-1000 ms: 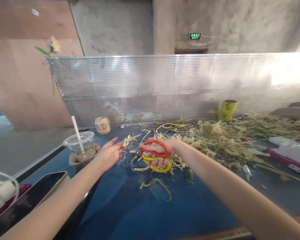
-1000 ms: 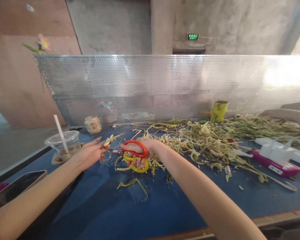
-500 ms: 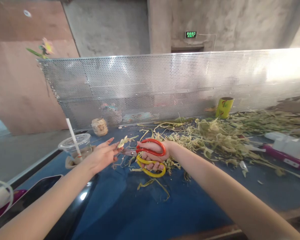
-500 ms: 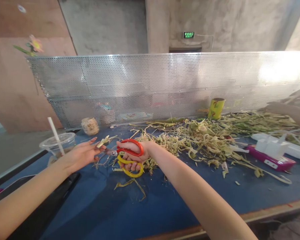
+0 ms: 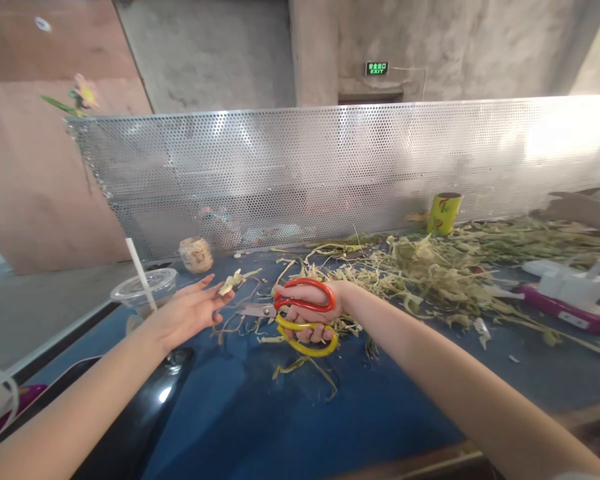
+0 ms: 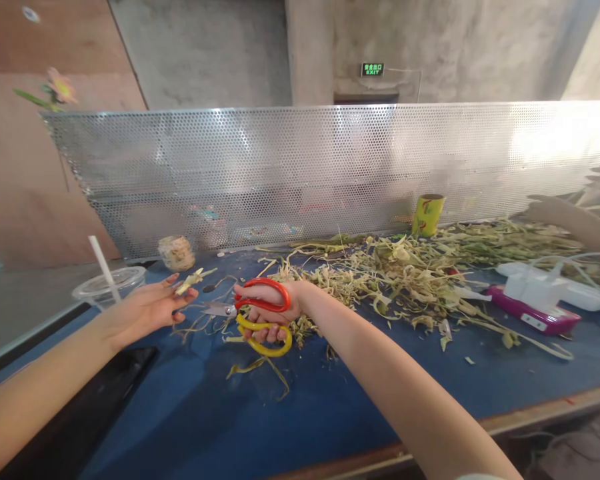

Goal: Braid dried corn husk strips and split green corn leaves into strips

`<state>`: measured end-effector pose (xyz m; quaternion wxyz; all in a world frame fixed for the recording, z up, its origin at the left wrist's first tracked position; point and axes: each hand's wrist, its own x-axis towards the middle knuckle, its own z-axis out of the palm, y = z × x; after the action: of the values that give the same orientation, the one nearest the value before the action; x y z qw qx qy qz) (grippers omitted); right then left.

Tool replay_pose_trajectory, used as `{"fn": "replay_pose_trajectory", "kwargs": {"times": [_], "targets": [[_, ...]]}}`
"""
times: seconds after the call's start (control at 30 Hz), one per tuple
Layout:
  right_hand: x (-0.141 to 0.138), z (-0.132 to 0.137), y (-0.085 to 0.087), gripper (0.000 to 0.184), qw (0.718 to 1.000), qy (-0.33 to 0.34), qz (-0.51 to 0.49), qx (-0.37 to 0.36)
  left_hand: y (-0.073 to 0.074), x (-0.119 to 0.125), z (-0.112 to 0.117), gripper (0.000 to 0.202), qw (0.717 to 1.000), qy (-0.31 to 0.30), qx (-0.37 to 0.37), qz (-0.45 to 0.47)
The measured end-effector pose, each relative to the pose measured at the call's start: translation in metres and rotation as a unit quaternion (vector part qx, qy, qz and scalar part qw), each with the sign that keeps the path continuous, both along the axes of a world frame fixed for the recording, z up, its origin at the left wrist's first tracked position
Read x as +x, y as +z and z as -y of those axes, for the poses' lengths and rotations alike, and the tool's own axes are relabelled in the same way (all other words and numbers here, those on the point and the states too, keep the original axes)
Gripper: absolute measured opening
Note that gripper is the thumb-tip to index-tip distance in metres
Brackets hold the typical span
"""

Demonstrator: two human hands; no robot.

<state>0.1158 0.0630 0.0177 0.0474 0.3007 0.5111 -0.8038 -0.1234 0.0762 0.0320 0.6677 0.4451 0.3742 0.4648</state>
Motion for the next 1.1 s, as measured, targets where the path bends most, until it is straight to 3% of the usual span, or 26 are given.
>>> {"fn": "replay_pose_trajectory", "kwargs": {"times": [0.27, 0.47, 0.57, 0.83, 1.1], "targets": [[-0.017, -0.004, -0.007, 0.073, 1.0, 0.011, -0.012, -0.018, 0.0, 0.001, 0.0, 0.024, 1.0, -0.002, 0.002, 0.007], [-0.033, -0.009, -0.008, 0.068, 0.997, -0.069, -0.026, 0.006, 0.001, 0.002, 0.004, 0.024, 1.0, -0.008, -0.012, 0.012], [-0.037, -0.011, -0.009, 0.069, 0.997, -0.067, -0.026, 0.003, 0.001, 0.006, 0.006, 0.025, 1.0, 0.002, -0.018, 0.008], [-0.038, -0.011, -0.006, 0.07, 0.998, -0.052, -0.017, 0.009, 0.005, 0.006, 0.007, 0.02, 1.0, -0.015, -0.017, -0.011], [-0.034, -0.009, -0.003, 0.068, 0.998, -0.061, 0.015, 0.02, -0.002, -0.004, -0.002, 0.023, 1.0, -0.018, 0.002, 0.003]]}}
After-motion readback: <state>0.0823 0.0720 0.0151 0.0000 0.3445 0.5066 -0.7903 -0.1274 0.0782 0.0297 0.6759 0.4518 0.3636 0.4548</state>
